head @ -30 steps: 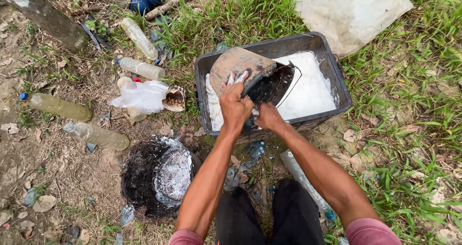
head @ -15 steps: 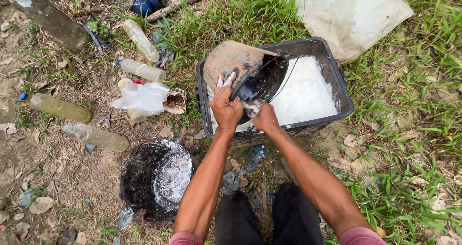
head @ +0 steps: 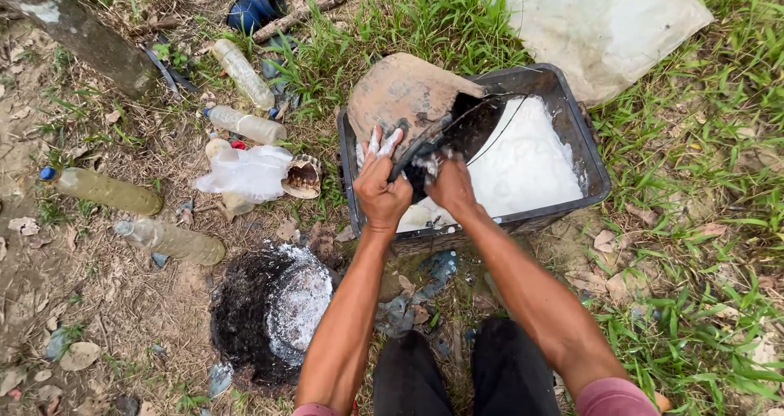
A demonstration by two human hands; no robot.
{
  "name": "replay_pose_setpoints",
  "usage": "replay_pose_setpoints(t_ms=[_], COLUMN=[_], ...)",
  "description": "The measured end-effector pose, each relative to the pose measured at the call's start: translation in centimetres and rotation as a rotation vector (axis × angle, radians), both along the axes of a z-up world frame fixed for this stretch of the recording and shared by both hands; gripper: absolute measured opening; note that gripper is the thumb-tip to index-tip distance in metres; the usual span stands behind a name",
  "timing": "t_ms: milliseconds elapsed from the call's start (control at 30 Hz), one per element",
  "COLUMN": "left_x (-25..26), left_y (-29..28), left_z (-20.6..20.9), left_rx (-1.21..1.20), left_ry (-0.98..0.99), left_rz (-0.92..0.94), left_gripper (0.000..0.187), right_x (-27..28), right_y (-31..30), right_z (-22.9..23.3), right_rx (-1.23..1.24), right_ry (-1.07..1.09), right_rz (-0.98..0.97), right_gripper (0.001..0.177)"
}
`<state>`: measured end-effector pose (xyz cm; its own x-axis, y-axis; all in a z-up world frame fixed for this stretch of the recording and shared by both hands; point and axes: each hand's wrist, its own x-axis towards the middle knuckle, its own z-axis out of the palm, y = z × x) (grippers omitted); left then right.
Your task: Scraping and washing a bucket used for collecting latex or tree sap in an outdoor setting.
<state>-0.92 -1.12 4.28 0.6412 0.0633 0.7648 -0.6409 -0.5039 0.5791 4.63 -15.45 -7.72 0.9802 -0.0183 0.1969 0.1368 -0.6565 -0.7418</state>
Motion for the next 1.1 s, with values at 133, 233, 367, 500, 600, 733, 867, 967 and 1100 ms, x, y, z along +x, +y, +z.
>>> replay_pose_setpoints(t_ms=[133, 233, 367, 500, 600, 733, 867, 967, 1100], left_x=[-0.1, -0.3, 0.1, 0.8, 1.0, 0.4, -0.1, 0.8, 0.6], left_y=[-0.2, -0.5, -0.7, -1.2, -0.1, -0.5, -1.6, -1.7, -0.9], left_z=[2.2, 3.9, 2.9, 1.5, 0.8, 1.9, 2.8, 0.6, -1.0], left_rx=[0.121, 0.211, 0.151, 0.072, 0.102, 0.115, 0.120, 0.069, 0.104], left_ry=[-0.117, -0.204, -0.210, -0.186, -0.142, -0.146, -0.196, -0.179, -0.152], left_rz=[-0.098, -0.161, -0.126, -0.082, -0.047, -0.057, -0.100, -0.041, -0.033], left_gripper=[0.013, 0.011, 0.014, 0.011, 0.010, 0.010, 0.008, 0.008, 0.008], right_x=[6.0, 7.3, 7.2, 3.1, 0.7, 5.1, 8.6, 2.4, -2.2], right_y=[-0.8, 0.3, 0.2, -0.9, -1.0, -3.2, -2.1, 0.1, -0.8], right_z=[-2.1, -2.7, -4.4, -1.6, 1.9, 3.8, -3.3, -3.7, -0.4], right_rx=[-0.291, -0.265, -0.250, -0.271, -0.244, -0.288, -0.069, -0.512, -0.195], right_ry=[-0.277, -0.251, -0.168, -0.123, -0.064, -0.173, -0.184, -0.250, -0.040], right_rz=[0.026, 0.069, 0.136, 0.153, 0.078, 0.000, 0.107, 0.108, 0.139], right_gripper=[0.047, 0.046, 0.045, 0.045, 0.048, 0.037, 0.036, 0.038, 0.057])
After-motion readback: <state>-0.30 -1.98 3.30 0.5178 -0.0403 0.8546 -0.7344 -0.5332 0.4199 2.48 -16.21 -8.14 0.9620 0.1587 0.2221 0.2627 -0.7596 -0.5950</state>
